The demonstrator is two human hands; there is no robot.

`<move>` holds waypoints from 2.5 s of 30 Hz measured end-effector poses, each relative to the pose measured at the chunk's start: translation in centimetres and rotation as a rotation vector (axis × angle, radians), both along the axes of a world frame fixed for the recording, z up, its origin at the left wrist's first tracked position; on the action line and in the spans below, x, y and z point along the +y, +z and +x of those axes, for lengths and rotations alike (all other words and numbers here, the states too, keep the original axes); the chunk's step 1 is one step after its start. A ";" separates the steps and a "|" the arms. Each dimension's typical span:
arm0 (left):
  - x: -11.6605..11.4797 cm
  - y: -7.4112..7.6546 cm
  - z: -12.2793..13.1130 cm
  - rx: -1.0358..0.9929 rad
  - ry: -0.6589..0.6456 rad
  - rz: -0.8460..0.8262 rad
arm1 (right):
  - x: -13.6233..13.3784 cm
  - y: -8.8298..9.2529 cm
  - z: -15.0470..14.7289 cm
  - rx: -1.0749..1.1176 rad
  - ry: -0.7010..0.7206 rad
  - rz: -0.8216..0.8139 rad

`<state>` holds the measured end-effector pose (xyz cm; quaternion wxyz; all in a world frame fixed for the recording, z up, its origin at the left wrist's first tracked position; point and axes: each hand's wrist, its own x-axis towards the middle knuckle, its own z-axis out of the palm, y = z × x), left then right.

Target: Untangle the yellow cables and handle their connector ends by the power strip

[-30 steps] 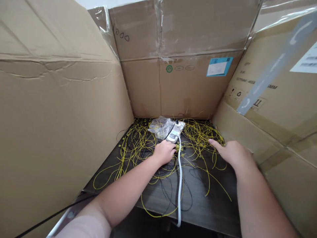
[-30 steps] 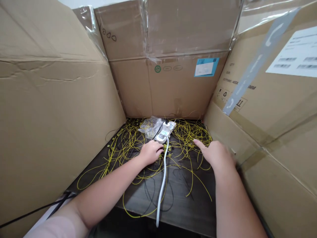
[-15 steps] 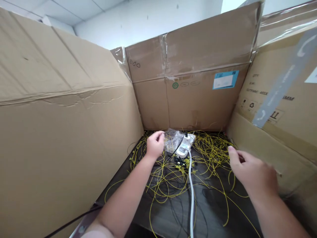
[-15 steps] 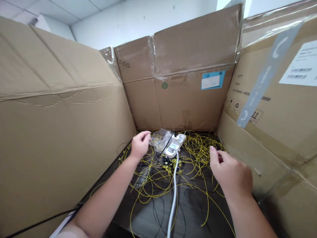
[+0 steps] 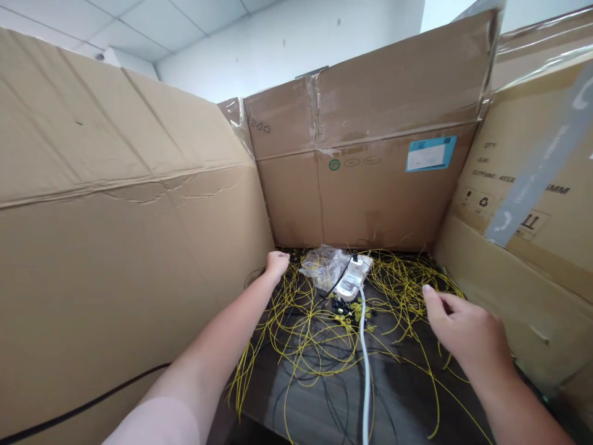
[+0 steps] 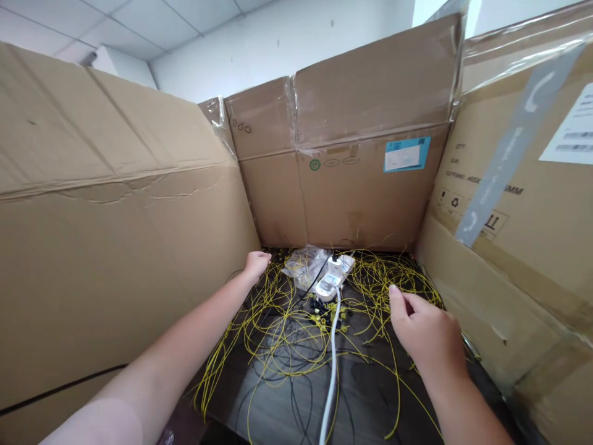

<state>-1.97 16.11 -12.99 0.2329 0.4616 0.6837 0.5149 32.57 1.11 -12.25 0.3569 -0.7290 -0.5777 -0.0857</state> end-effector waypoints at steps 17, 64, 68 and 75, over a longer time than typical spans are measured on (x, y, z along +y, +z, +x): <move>2.7 -0.7 -2.8 0.611 -0.097 -0.263 | 0.0 -0.3 -1.0 -0.007 0.054 -0.077; 3.7 -2.9 -2.0 0.710 -0.169 -0.227 | 0.2 -1.0 -1.3 0.108 0.107 -0.232; 3.7 -2.4 -3.2 0.662 -0.065 -0.235 | 0.2 -1.0 -1.4 0.112 0.131 -0.213; 3.6 -1.1 -5.1 0.571 0.022 -0.262 | -0.1 -0.7 -1.7 0.124 0.173 -0.208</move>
